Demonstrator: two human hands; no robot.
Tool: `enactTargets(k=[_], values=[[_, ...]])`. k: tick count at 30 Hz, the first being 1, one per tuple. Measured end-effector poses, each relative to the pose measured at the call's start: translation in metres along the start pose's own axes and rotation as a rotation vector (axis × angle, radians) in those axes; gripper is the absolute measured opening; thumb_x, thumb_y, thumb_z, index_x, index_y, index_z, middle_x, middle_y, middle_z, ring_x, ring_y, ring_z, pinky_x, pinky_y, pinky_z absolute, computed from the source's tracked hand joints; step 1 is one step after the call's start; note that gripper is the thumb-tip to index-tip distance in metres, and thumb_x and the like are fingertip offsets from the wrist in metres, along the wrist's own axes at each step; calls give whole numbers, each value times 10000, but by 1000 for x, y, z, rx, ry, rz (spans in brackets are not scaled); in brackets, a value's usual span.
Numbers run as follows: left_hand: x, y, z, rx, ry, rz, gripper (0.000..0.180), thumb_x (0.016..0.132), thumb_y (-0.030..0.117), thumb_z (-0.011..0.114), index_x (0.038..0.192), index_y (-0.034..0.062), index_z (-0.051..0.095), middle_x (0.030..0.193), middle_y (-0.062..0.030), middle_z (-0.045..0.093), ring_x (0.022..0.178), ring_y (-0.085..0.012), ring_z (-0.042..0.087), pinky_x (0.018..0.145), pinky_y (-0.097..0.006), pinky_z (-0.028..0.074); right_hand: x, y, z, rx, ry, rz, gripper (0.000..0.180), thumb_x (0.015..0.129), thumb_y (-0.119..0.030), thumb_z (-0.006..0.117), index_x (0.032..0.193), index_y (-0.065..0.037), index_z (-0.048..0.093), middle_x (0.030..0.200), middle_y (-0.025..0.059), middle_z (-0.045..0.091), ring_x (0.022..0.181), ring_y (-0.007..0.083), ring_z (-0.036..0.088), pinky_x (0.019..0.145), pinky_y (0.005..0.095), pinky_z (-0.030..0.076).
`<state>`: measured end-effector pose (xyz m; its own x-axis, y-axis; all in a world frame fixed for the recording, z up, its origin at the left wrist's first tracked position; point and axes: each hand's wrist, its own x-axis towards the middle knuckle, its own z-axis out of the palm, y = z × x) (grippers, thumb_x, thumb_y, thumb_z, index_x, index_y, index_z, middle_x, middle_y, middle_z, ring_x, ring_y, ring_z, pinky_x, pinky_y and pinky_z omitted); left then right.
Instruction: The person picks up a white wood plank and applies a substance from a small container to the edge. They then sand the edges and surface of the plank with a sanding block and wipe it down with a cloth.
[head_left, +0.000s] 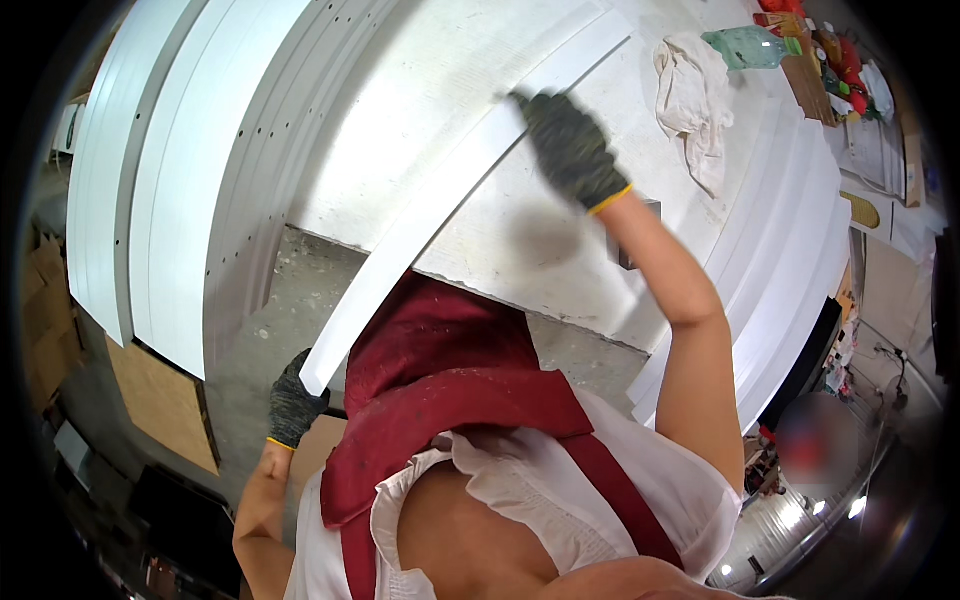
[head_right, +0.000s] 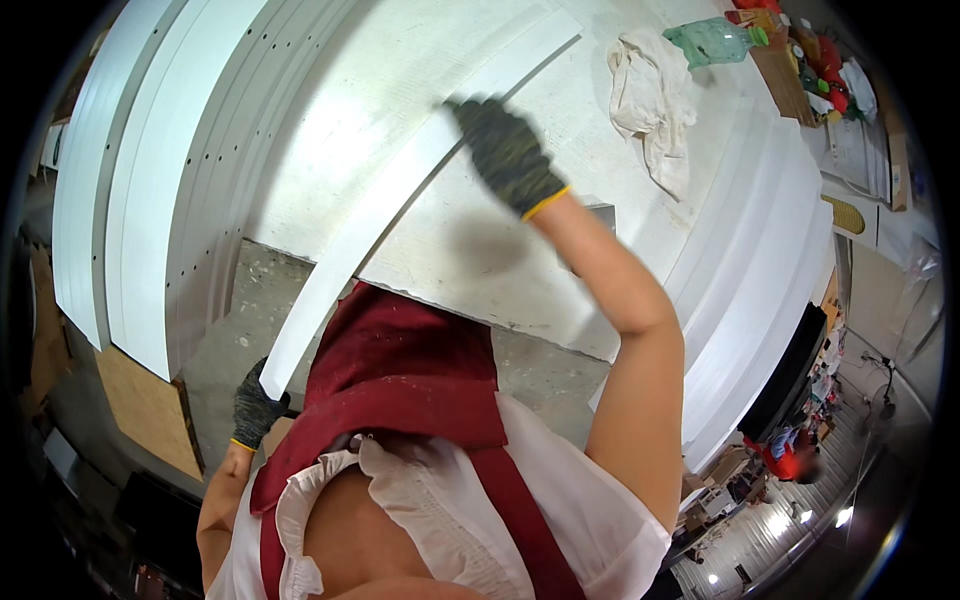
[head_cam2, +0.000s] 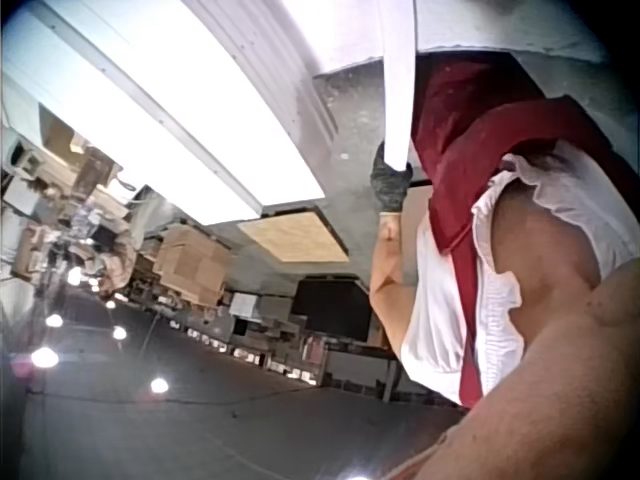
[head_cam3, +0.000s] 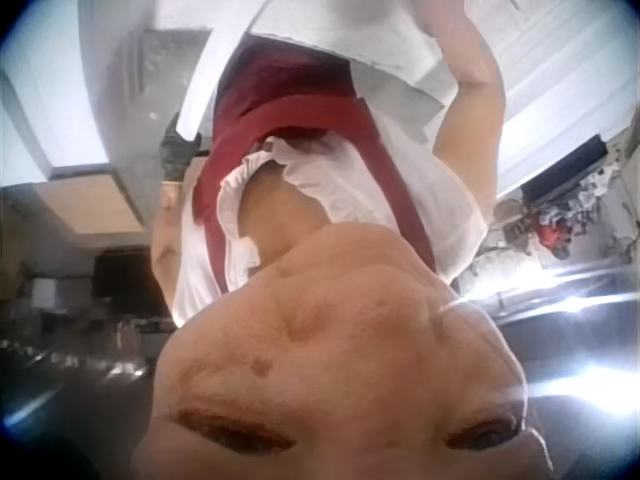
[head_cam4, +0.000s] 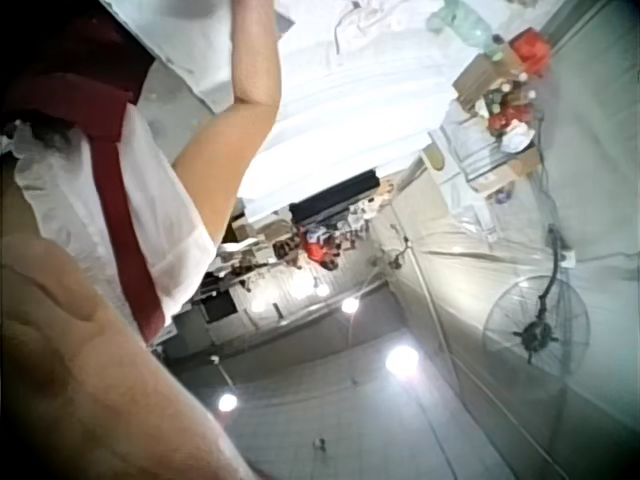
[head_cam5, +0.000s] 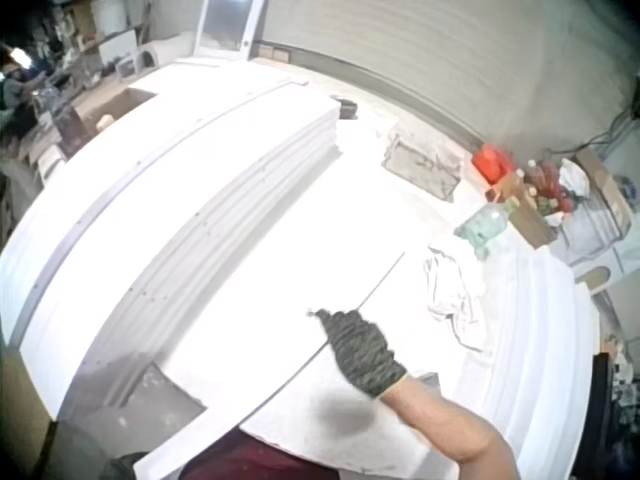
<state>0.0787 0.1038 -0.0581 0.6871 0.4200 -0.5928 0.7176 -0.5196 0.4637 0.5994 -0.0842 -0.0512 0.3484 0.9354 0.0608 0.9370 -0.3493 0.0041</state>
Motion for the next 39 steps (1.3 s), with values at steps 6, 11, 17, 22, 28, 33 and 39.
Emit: enactTargets(k=[6,11,17,22,28,33,39], values=[[0,9,-8,-9,8,-39,637,684,120,728,1295,87,553,1182,-178,648,1065,-361,633,905,-422,527,-8,6,15,132,81,-147,470,884,-51,506,1341,-151,546,1103,108,623,1043,285,598,904,428,516],[0,-2,-2,-35,46,19,642,683,122,733,1299,90,555,1177,-172,653,1063,-358,636,907,-417,529,45,141,11,205,272,429,218,925,-217,612,1111,-150,704,1020,119,682,952,297,647,847,409,511],[-2,-7,0,1,36,20,664,680,138,744,1311,86,547,1201,-171,645,1063,-357,636,909,-415,527,61,108,60,-10,530,256,177,904,-216,600,1007,-140,722,925,115,675,862,301,642,781,400,513],[2,-3,0,4,-1,-5,661,687,143,742,1315,85,545,1218,-171,640,1068,-354,635,916,-410,523,4,-85,17,-126,180,-120,273,925,-126,523,1167,-114,650,749,53,556,711,201,555,541,318,490],[-2,-6,2,-16,47,29,648,688,140,741,1306,90,553,1203,-172,644,1070,-353,633,917,-408,522,8,-29,37,-112,316,-85,274,909,-132,551,1160,-70,642,837,78,619,786,224,610,700,346,529],[3,0,-3,-28,14,9,647,686,137,737,1305,91,555,1198,-172,646,1067,-354,633,917,-412,522,54,189,47,-80,475,462,231,917,-297,543,1002,-126,674,994,146,667,912,353,632,799,461,509],[-5,-8,4,-24,49,28,658,677,138,741,1305,85,553,1195,-173,647,1073,-351,632,918,-417,521,75,212,44,-21,341,491,250,896,-271,561,1095,-182,684,962,148,661,951,354,613,852,480,490]])
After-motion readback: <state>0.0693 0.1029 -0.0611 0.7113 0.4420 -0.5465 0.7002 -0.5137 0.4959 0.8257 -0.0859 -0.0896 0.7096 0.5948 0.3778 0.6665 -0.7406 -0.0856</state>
